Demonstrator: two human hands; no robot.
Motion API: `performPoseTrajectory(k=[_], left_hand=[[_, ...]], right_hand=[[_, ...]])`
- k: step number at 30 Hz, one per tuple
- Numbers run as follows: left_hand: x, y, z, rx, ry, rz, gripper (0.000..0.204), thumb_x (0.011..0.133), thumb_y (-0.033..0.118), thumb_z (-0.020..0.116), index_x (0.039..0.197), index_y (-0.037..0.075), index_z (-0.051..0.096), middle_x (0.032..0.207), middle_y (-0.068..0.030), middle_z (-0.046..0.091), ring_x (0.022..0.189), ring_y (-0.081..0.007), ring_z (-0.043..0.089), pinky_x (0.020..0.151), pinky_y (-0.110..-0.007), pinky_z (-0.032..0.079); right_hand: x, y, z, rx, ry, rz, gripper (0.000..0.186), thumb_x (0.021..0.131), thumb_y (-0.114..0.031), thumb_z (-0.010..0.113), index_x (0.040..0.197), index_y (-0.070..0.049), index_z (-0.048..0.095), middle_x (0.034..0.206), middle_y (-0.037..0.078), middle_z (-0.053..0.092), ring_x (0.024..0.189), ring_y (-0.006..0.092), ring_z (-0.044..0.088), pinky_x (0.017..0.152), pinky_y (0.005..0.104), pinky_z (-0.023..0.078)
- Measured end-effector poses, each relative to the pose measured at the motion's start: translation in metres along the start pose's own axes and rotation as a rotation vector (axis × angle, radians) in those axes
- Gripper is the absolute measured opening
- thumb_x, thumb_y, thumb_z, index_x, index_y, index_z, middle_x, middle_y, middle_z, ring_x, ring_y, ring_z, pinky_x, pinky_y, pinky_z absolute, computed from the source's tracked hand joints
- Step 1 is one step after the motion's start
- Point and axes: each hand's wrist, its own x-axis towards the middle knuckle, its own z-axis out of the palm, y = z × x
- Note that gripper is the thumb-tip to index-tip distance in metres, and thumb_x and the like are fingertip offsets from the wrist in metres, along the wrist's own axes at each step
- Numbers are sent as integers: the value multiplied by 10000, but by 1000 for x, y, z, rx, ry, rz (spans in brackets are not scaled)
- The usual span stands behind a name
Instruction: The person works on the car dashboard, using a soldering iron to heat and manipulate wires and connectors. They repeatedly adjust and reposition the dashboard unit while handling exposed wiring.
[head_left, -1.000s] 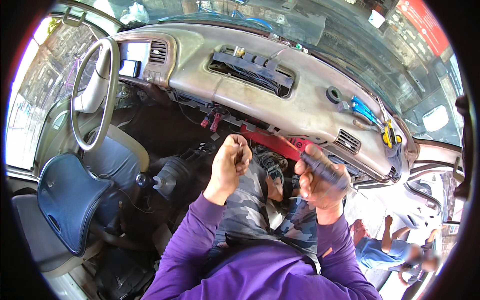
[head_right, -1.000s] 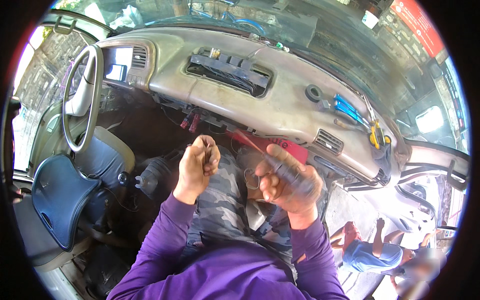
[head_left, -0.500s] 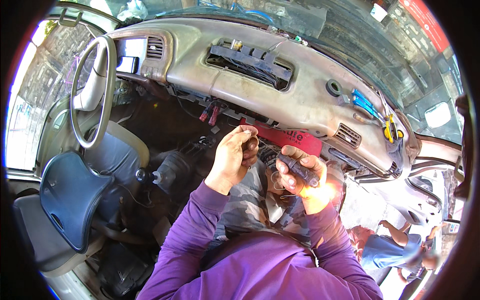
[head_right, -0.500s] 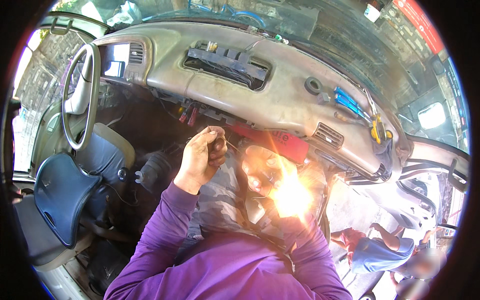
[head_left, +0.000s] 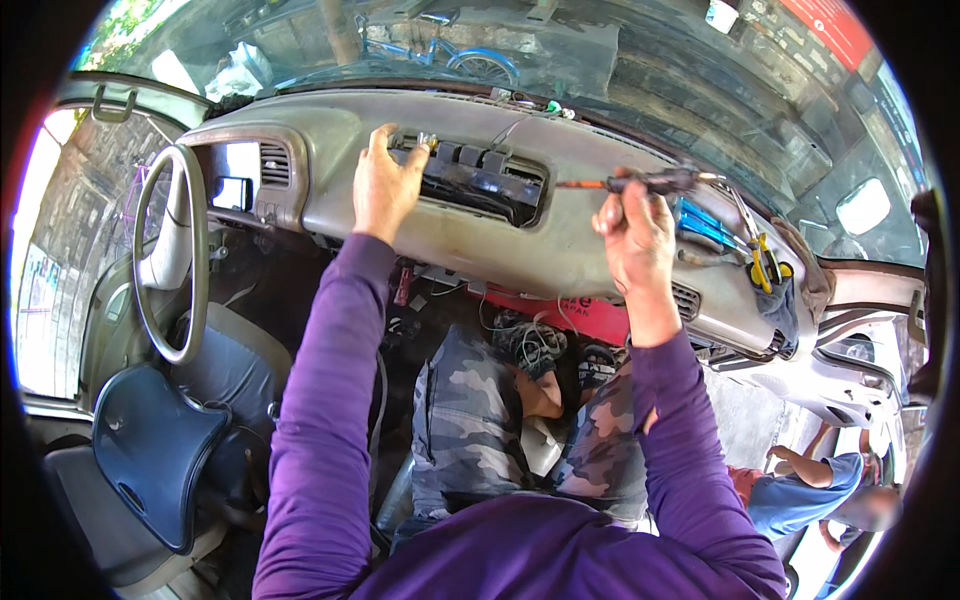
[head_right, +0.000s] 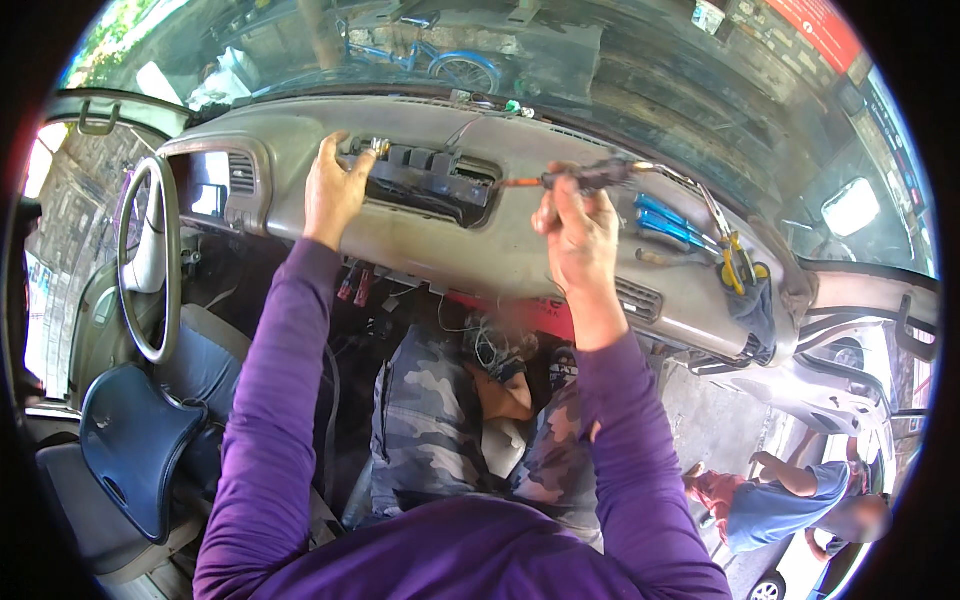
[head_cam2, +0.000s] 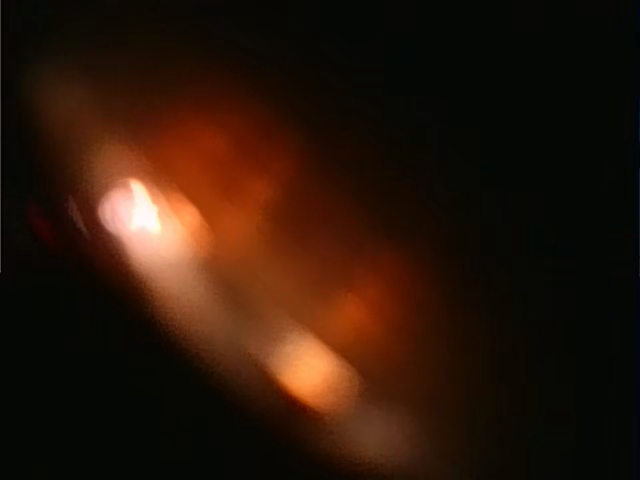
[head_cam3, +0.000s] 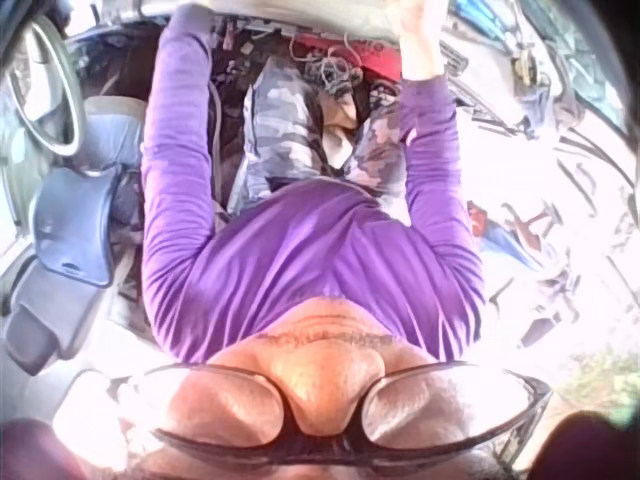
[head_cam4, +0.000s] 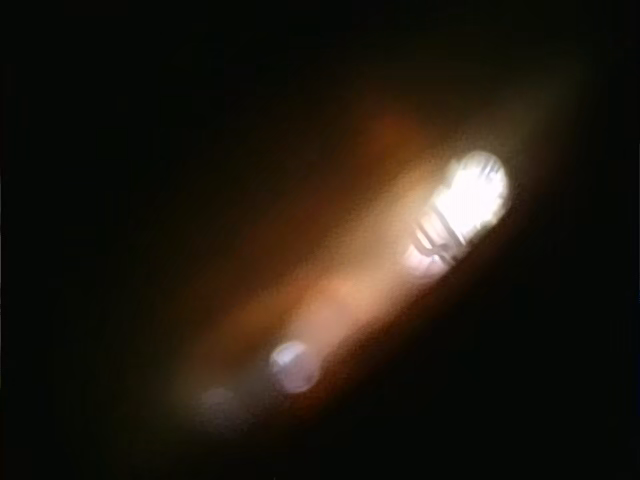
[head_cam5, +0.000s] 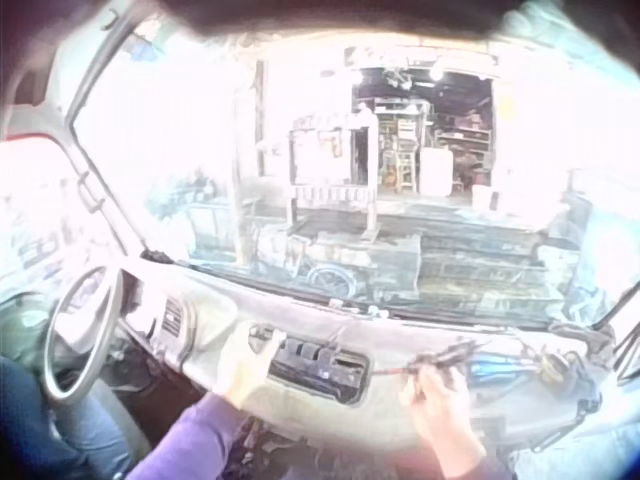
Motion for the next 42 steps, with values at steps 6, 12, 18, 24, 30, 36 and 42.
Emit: performPoseTrajectory(k=[6,12,18,24,30,36,42], left_hand=[[60,-20,27,341,-211,-248,850,962,699,632,1455,6,623,1406,-322,649,1405,-449,556,1137,-526,479],[49,-8,20,223,-243,-303,903,926,759,616,1381,-16,701,1414,-298,666,1372,-409,615,1177,-475,452],[29,-2,-4,-46,104,-151,704,871,536,825,1307,-3,704,1364,-276,670,1255,-417,660,1075,-475,527],[-69,-94,-79,-337,587,-260,175,982,108,706,1124,14,746,941,-133,757,857,-266,724,798,-339,561],[-55,-273,-119,-1513,883,-903,306,1084,386,581,915,142,655,644,31,445,439,-92,336,405,-272,295],[-9,-339,-128,-1494,719,-934,519,1100,589,441,1120,99,607,696,23,447,480,-108,339,427,-266,271],[-2,-349,-125,-1742,594,-831,585,1119,595,453,1119,48,660,702,12,433,500,-98,335,431,-252,256]], right_hand=[[53,36,-12,-50,77,106,397,1057,-406,720,1276,-82,657,1003,30,693,824,153,680,734,344,562],[65,71,-57,216,39,203,430,1103,-482,602,1254,-84,661,1161,126,757,1033,253,747,873,379,601],[74,48,-85,344,-52,263,489,1107,-424,607,1407,-38,584,1389,179,659,1244,314,672,1019,431,574],[73,49,-87,295,-46,288,547,1093,-451,630,1430,-24,572,1362,158,662,1190,278,668,991,421,555],[72,46,-79,266,-43,287,582,1103,-476,603,1444,-8,546,1328,149,648,1129,264,657,964,406,550],[66,42,-71,277,-57,294,573,1109,-475,595,1435,-6,543,1277,141,643,1090,258,638,958,407,533],[64,39,-68,252,-37,294,585,1104,-484,597,1430,-1,540,1265,139,639,1082,252,624,959,410,523]])
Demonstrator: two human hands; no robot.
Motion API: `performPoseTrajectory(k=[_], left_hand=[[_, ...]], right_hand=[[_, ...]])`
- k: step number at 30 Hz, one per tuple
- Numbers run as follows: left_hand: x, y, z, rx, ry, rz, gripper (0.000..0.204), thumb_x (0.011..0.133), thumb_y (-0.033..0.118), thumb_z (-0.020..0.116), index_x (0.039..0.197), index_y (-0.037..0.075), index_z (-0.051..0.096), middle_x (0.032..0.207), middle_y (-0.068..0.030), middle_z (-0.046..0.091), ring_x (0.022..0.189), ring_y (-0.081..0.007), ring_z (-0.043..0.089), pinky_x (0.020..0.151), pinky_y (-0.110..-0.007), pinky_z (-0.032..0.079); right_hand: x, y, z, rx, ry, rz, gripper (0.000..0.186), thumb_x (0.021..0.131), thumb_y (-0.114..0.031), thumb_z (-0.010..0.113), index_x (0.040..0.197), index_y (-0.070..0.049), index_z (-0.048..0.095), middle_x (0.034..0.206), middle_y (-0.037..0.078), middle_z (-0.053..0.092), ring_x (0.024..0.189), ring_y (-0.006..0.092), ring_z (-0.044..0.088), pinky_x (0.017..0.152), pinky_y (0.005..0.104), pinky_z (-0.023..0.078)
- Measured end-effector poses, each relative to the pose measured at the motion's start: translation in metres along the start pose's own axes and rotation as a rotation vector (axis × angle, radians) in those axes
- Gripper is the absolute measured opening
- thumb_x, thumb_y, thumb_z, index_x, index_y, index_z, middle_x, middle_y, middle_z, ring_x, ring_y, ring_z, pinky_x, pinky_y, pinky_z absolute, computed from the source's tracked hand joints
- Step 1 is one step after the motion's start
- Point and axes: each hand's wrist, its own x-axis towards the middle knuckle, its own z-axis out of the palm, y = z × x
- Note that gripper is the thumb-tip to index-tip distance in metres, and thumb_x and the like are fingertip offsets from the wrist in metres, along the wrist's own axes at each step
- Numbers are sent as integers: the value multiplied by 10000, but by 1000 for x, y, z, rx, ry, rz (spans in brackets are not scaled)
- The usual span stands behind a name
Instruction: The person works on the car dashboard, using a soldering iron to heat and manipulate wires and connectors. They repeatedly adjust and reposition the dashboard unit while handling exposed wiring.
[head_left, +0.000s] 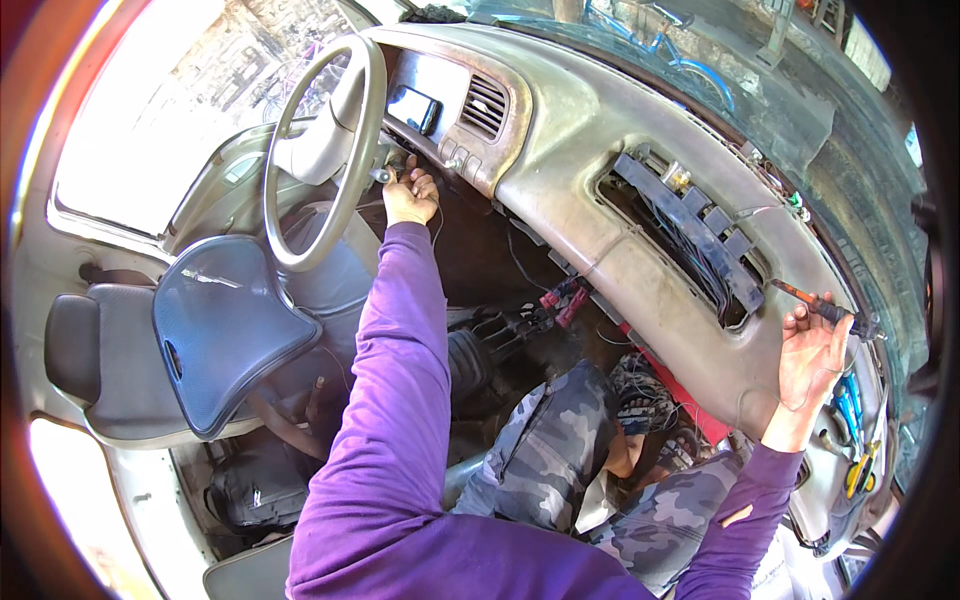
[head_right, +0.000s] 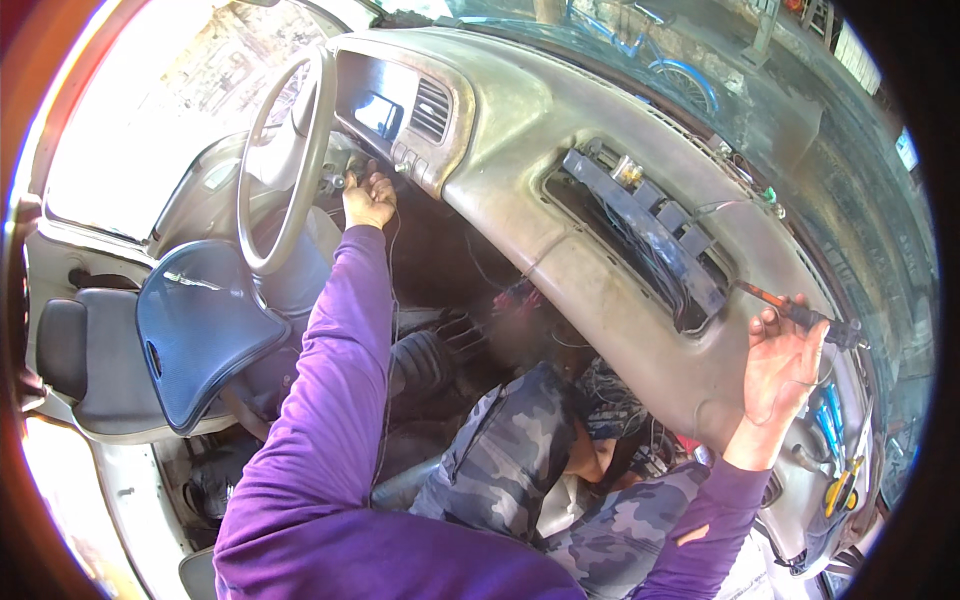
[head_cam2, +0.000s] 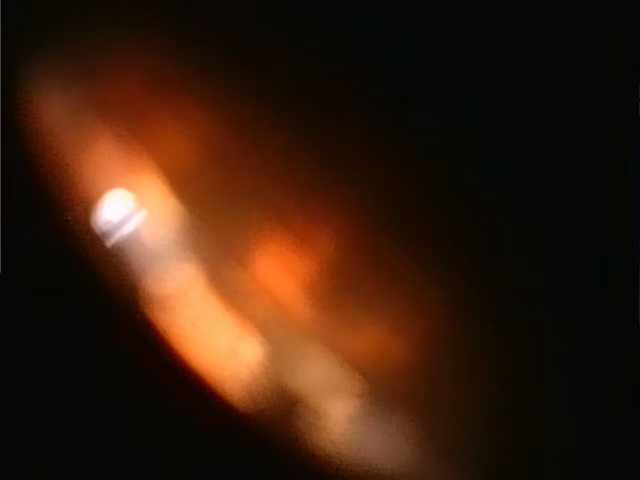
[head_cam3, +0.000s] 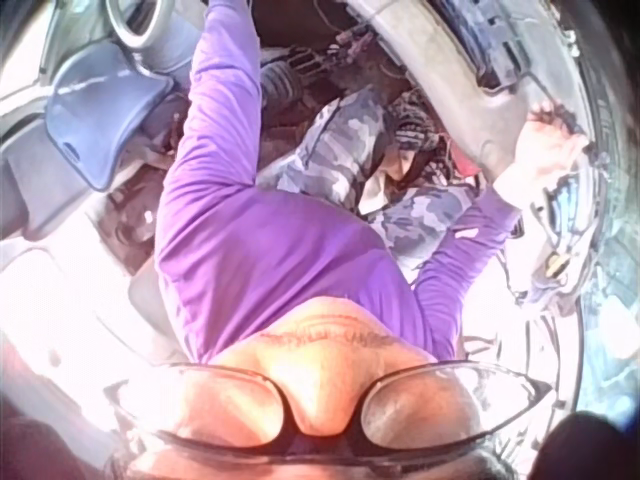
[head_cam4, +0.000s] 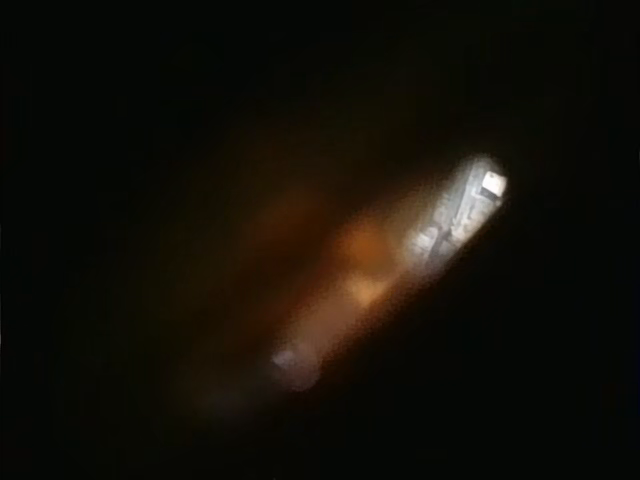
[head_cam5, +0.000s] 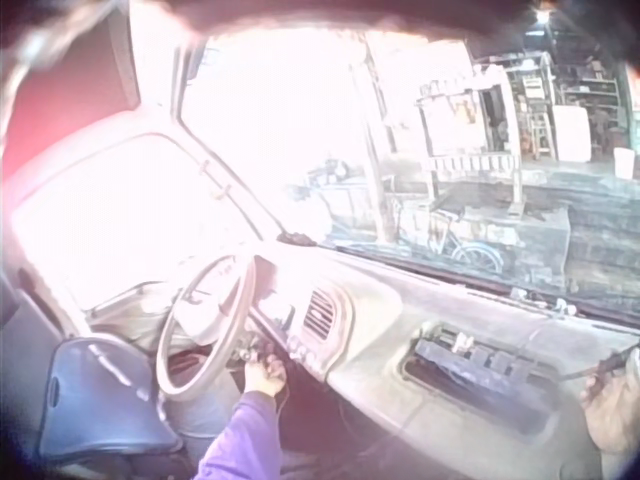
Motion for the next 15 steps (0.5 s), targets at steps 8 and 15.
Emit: performPoseTrajectory(k=[8,15], left_hand=[[14,-2,8,-79,131,88,423,1109,489,575,989,90,654,599,58,369,424,-99,291,408,-256,223],[21,-8,18,271,363,292,241,1032,353,703,944,142,628,606,61,323,433,-103,278,421,-274,218]], right_hand=[[1,1,9,-16,41,-2,558,1104,-479,602,1405,-11,566,1214,109,659,1041,231,611,938,387,522],[3,0,1,-16,22,-8,561,1103,-463,611,1406,8,561,1224,126,651,1032,251,606,935,408,512]])
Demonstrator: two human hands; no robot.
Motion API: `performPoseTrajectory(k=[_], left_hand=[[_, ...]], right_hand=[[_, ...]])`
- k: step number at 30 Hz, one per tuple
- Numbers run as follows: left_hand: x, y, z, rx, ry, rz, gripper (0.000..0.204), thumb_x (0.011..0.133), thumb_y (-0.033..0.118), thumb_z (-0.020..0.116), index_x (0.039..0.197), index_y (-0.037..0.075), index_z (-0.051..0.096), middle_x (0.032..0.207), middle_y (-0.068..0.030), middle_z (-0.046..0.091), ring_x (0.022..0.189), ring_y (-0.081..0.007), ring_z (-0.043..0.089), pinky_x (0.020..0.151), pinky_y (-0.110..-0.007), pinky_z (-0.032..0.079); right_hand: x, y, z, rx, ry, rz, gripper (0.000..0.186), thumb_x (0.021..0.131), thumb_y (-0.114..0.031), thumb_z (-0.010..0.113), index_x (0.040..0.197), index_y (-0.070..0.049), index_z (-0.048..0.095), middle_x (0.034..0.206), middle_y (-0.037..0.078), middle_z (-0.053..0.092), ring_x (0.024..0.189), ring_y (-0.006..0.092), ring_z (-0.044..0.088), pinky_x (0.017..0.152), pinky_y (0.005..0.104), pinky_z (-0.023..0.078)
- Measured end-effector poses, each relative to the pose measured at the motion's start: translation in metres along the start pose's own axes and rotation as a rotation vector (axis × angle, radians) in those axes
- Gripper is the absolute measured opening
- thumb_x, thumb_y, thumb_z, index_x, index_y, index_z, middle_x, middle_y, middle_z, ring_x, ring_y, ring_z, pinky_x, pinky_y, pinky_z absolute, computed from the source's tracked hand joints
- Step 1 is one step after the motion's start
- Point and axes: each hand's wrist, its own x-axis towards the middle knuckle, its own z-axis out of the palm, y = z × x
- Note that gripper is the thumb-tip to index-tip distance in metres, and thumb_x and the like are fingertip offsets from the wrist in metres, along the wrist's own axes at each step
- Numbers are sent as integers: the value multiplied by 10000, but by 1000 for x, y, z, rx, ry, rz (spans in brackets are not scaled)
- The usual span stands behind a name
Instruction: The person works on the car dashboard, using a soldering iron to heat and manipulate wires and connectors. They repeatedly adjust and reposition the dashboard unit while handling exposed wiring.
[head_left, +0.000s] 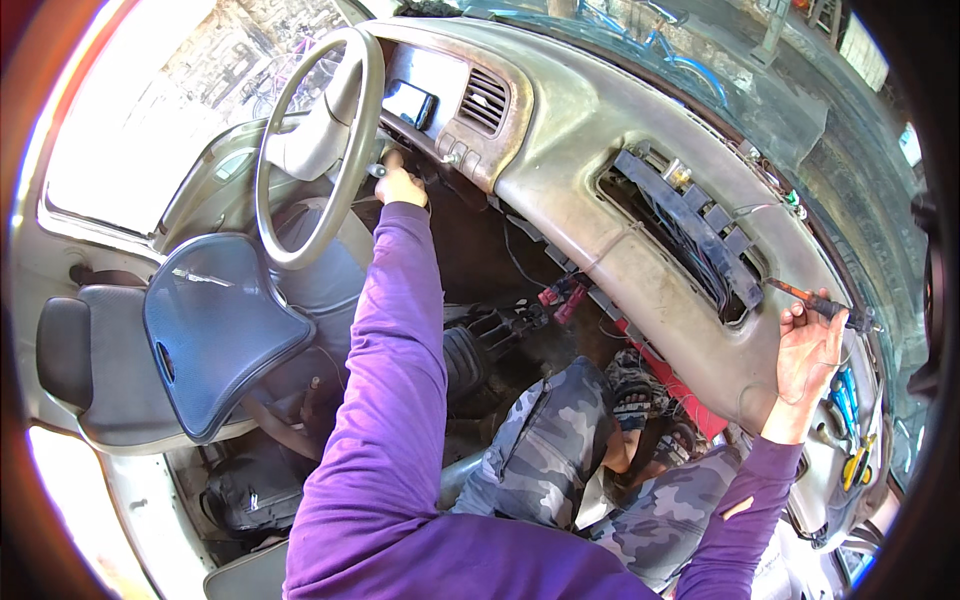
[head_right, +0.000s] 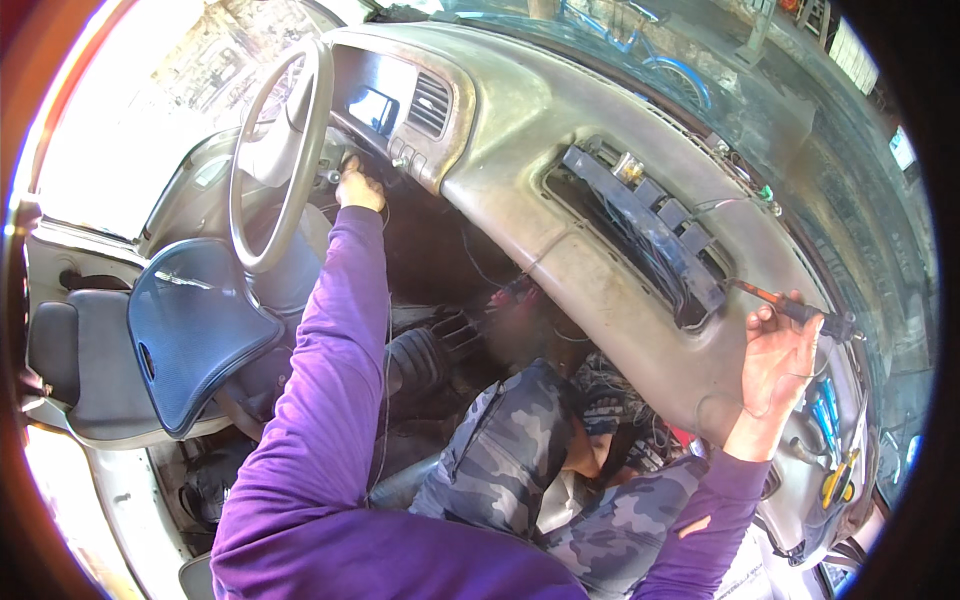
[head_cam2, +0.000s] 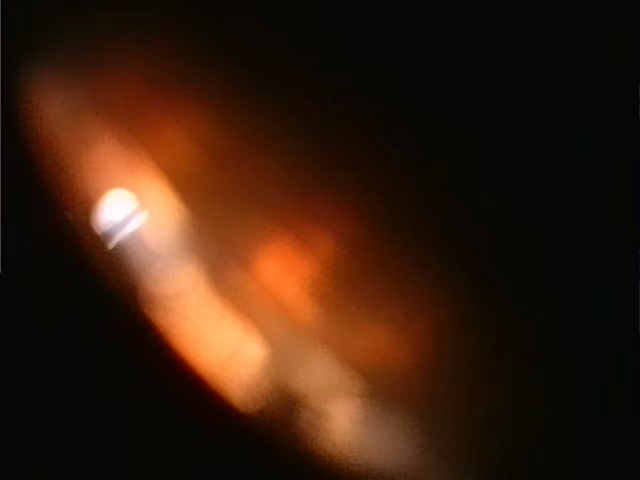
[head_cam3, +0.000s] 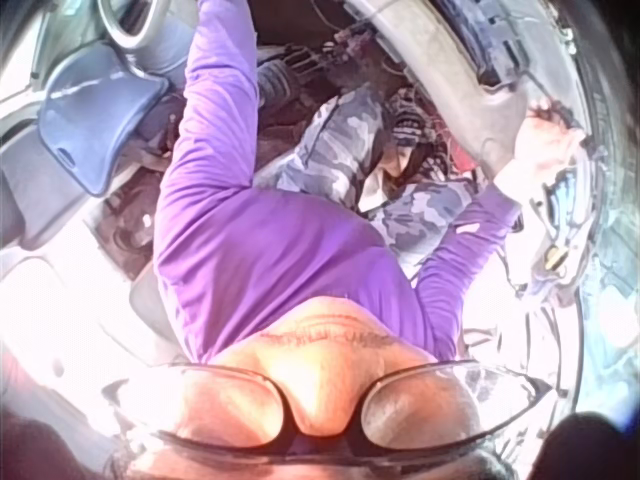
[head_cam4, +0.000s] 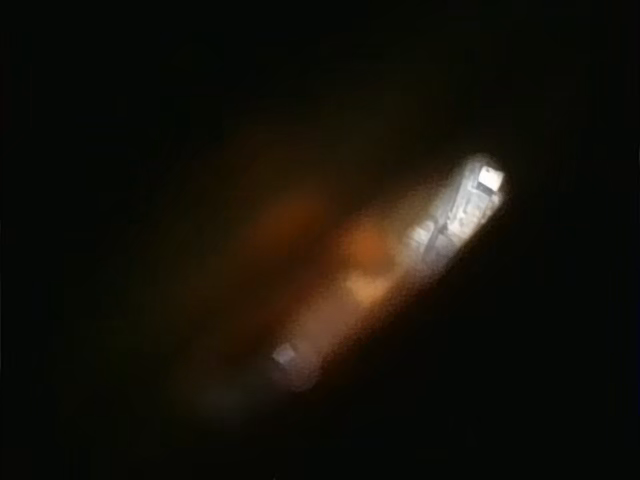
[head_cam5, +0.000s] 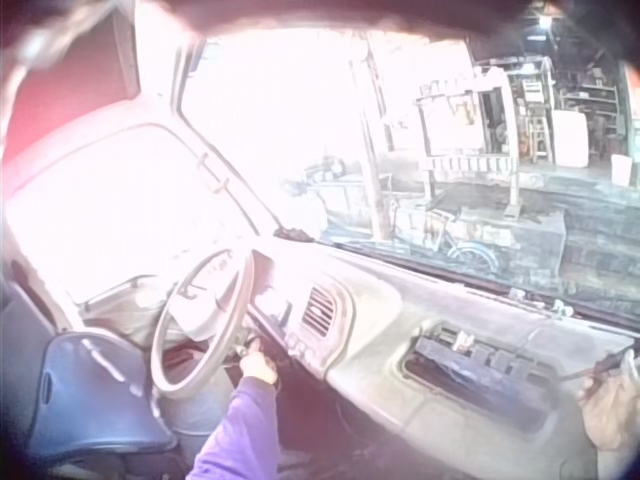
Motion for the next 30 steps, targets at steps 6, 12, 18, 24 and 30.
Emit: performPoseTrajectory(k=[6,12,18,24,30], left_hand=[[-1,-7,-10,88,-43,10,199,956,292,788,1003,123,694,660,56,373,474,-110,320,442,-300,239],[2,-8,7,131,211,81,364,939,221,808,1237,33,720,1094,-138,747,875,-248,694,686,-336,505],[15,-9,-1,152,116,91,398,1001,329,735,1281,45,723,1198,-132,743,913,-242,680,708,-348,495],[30,1,-8,241,40,72,278,990,286,739,1156,64,755,999,-41,723,568,-148,456,503,-353,342],[29,-4,-4,151,113,129,313,969,212,758,1195,-4,751,1151,-79,759,812,-222,667,613,-389,478]], right_hand=[[-1,1,2,17,-6,0,541,1109,-449,606,1399,6,569,1222,127,654,1025,254,605,937,413,510],[0,1,3,24,-1,12,523,1112,-437,608,1385,8,576,1222,137,654,1022,255,605,935,416,510],[3,6,3,56,-4,28,530,1110,-437,613,1379,17,575,1220,156,651,1013,261,609,933,421,510],[1,6,4,79,-5,29,523,1111,-430,613,1373,21,574,1215,169,650,1002,269,617,928,432,516],[0,6,5,70,-29,23,514,1109,-427,618,1351,27,600,1207,159,670,1008,271,630,922,432,519]])
